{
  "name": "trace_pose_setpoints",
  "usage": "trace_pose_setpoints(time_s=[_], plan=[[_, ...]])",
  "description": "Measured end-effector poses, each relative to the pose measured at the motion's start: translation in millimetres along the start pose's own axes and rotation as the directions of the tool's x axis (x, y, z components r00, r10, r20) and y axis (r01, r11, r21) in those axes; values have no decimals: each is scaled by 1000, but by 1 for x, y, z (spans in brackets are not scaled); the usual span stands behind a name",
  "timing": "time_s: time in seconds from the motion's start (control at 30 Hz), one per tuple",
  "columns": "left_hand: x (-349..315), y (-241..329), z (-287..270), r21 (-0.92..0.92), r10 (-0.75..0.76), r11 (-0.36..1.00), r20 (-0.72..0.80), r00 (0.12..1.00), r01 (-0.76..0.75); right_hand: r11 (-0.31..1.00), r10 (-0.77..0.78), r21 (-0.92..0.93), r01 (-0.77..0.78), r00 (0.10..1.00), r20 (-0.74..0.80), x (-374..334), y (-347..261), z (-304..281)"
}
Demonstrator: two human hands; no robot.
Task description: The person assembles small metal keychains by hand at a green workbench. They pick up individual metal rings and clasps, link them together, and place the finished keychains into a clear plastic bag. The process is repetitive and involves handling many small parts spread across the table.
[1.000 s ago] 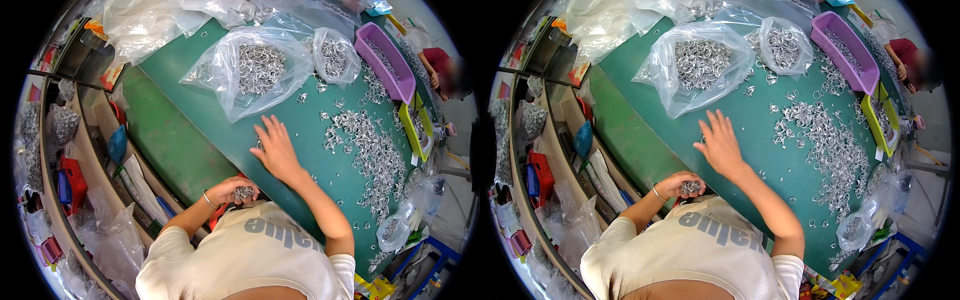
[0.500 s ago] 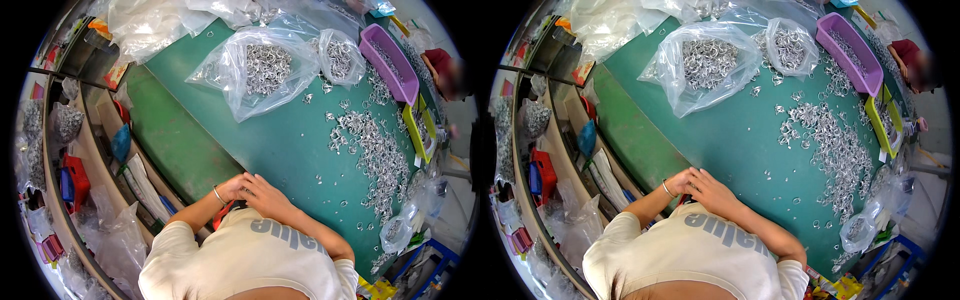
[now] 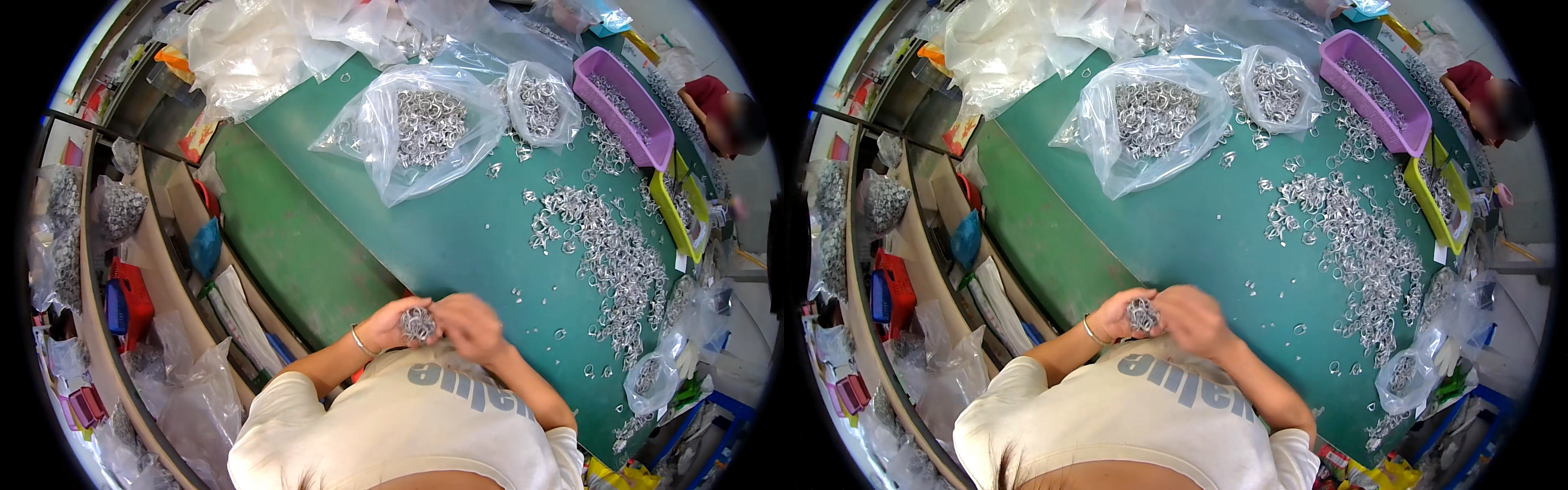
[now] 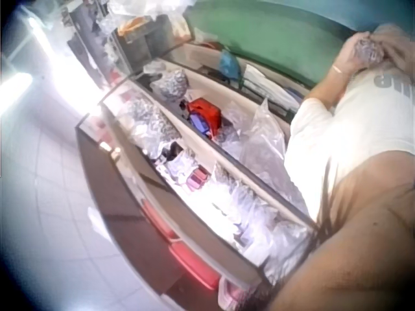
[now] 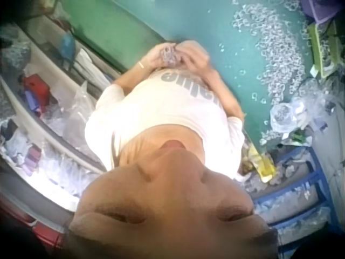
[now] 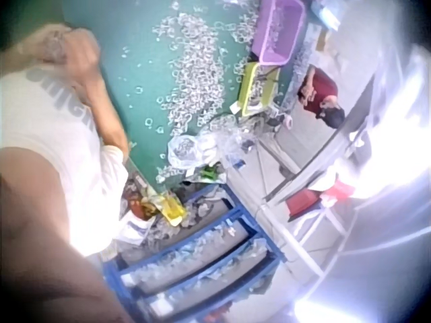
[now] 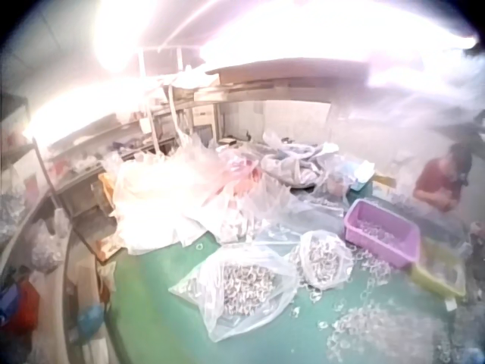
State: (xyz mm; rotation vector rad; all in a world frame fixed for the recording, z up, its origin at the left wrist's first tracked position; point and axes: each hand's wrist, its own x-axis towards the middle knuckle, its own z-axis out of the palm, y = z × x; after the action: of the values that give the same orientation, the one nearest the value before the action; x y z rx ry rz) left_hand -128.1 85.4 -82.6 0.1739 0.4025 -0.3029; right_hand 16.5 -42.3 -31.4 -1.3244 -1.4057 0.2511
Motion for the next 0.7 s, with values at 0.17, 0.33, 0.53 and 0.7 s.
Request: trace_pose_setpoints(time_s=[0.17,0.33,0.53,0.7], plan=[[32,57,65,-158,252,948,-152,956,-275,892,444,116,-437,799,-406,-2,-2,-36],[67,150,106,-204,711,669,-102,695,-714,894,441,164,-417,753,-488,-32,-9,-50],[108,207,124,-136,862,321,-367,349,-937,856,516,277,-437,681,-519,-56,-18,-58],[117,213,132,135,908,91,-417,27,-987,830,557,351,-433,617,-556,-71,-24,-58]])
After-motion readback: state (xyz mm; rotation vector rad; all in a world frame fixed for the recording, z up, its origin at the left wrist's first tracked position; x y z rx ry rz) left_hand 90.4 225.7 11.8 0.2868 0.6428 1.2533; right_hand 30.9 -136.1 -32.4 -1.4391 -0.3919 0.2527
